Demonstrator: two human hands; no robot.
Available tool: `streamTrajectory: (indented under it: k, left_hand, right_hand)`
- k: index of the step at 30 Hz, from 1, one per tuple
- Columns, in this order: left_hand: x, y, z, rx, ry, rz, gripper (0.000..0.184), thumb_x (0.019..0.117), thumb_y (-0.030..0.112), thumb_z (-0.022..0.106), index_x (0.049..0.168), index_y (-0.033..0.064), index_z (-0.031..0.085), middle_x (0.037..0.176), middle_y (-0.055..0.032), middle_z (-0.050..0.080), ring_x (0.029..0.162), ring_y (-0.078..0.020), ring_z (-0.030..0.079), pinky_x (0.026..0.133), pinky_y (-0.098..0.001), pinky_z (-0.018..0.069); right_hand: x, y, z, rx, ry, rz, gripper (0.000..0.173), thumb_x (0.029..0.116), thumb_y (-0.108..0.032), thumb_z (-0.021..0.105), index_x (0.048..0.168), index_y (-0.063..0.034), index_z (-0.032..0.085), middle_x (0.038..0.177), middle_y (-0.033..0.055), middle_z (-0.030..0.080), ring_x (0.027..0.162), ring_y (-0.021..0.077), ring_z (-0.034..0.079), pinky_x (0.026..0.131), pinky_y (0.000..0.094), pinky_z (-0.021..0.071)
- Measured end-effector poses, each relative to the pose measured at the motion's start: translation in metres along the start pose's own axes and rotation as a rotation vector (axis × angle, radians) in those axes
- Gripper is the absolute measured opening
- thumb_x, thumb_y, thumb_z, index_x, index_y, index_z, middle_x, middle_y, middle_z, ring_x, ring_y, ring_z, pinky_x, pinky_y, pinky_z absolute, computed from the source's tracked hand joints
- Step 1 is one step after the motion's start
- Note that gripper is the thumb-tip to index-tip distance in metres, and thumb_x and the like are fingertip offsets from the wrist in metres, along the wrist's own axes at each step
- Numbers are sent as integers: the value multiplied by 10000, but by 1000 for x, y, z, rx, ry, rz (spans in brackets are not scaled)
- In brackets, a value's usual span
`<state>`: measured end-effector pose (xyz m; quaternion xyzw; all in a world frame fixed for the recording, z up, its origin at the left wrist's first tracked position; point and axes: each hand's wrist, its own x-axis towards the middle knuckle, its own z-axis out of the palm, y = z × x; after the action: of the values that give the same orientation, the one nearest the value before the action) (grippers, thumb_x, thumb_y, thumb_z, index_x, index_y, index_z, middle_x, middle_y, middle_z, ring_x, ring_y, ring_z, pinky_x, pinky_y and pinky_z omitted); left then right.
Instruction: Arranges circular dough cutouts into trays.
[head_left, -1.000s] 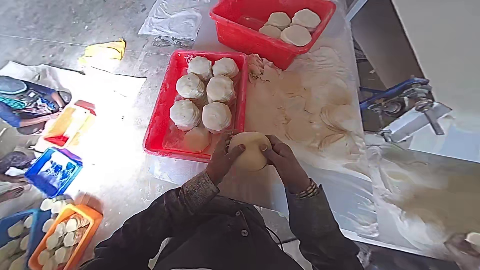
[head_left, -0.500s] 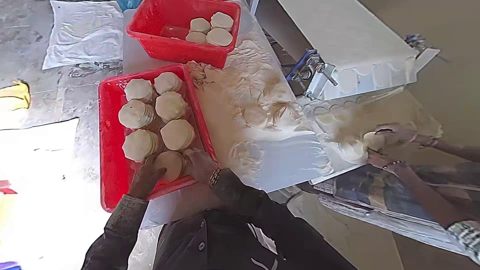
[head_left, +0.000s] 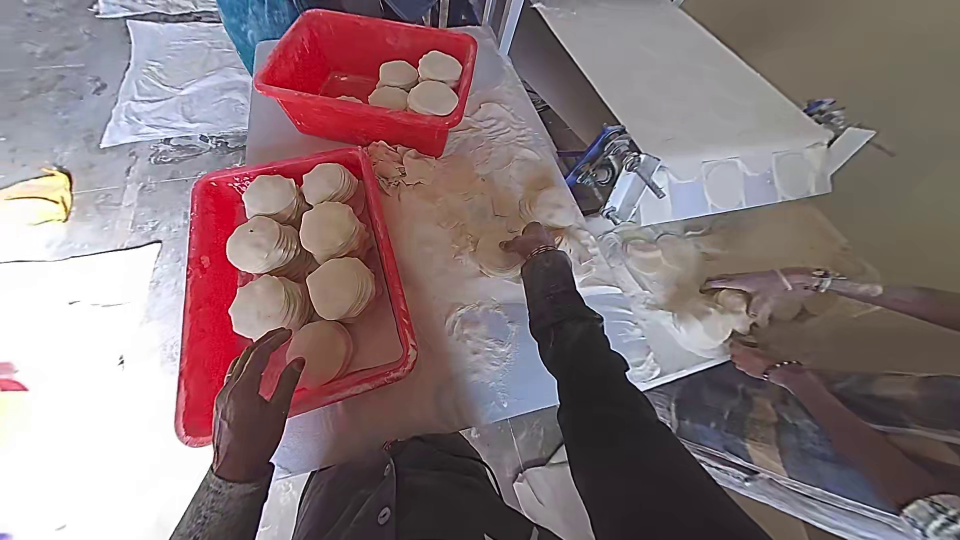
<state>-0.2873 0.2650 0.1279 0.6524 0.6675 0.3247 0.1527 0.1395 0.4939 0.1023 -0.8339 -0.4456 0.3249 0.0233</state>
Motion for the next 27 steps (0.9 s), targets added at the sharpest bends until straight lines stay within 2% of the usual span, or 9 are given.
streamTrajectory:
  k: [2,6,11,13,15,17,20,25,27]
  left_hand:
    - [0,23,10,-56,54,83,468,973,358,560,1247,-5,672,1286,-196,665,1215,-311,621,1024,-471,481]
    - [1,75,48,-220,55,212,365,985,295,573,1205,32,699,1271,-148,682,1225,-207,611,1038,-344,476]
    - [1,124,107,-469,-113,312,314,1008,261,576,1210,55,699,1291,-121,673,1252,-191,594,1067,-337,467]
    - [-4,136,129,-551,-169,290,312,1017,254,570,1204,39,696,1284,-126,674,1207,-186,618,1019,-333,501]
    - [-8,141,150,-567,-203,247,308,1011,244,572,1202,39,699,1286,-117,677,1193,-182,627,1002,-329,512]
    - [-15,139,171,-555,-233,196,308,1006,227,574,1214,37,697,1300,-122,670,1191,-196,631,982,-324,525]
    - [-25,129,191,-539,-250,145,301,988,180,577,1214,18,693,1286,-149,673,1171,-230,647,944,-331,547]
    - [-33,119,191,-520,-219,67,298,984,168,572,1206,11,694,1274,-137,680,1150,-197,659,936,-317,553]
    - [-34,117,196,-501,-217,26,300,984,174,574,1209,15,694,1269,-132,681,1137,-202,661,931,-325,555]
  right_hand:
    - [9,3,1,-32,-20,-43,580,793,-265,861,1216,62,635,1277,284,618,1241,425,576,1014,607,455]
    - [11,10,1,-19,-110,-206,583,857,-318,820,1278,46,644,1344,295,587,1315,451,511,1080,638,385]
    - [-48,27,-5,209,-2,-461,396,860,-195,810,1131,39,641,1011,260,661,965,414,644,846,625,498]
    - [-85,51,2,404,135,-590,442,813,-158,785,1177,17,606,1003,197,667,920,317,661,801,541,530]
    - [-104,77,22,516,186,-669,653,793,-220,769,1353,12,526,1164,162,671,1057,231,660,907,423,545]
    - [-108,94,46,403,80,-632,738,812,-226,805,1424,42,492,1243,187,661,1141,265,644,994,424,517]
    - [-112,88,59,97,-106,-574,477,862,-186,766,1276,18,645,1204,226,680,1152,377,646,1014,536,480]
    - [-133,115,60,581,199,-798,427,763,-254,801,1097,-6,707,1005,91,725,938,118,692,843,294,570]
    - [-129,123,67,517,140,-769,461,785,-277,818,1158,-30,705,1069,91,719,989,165,675,883,351,556]
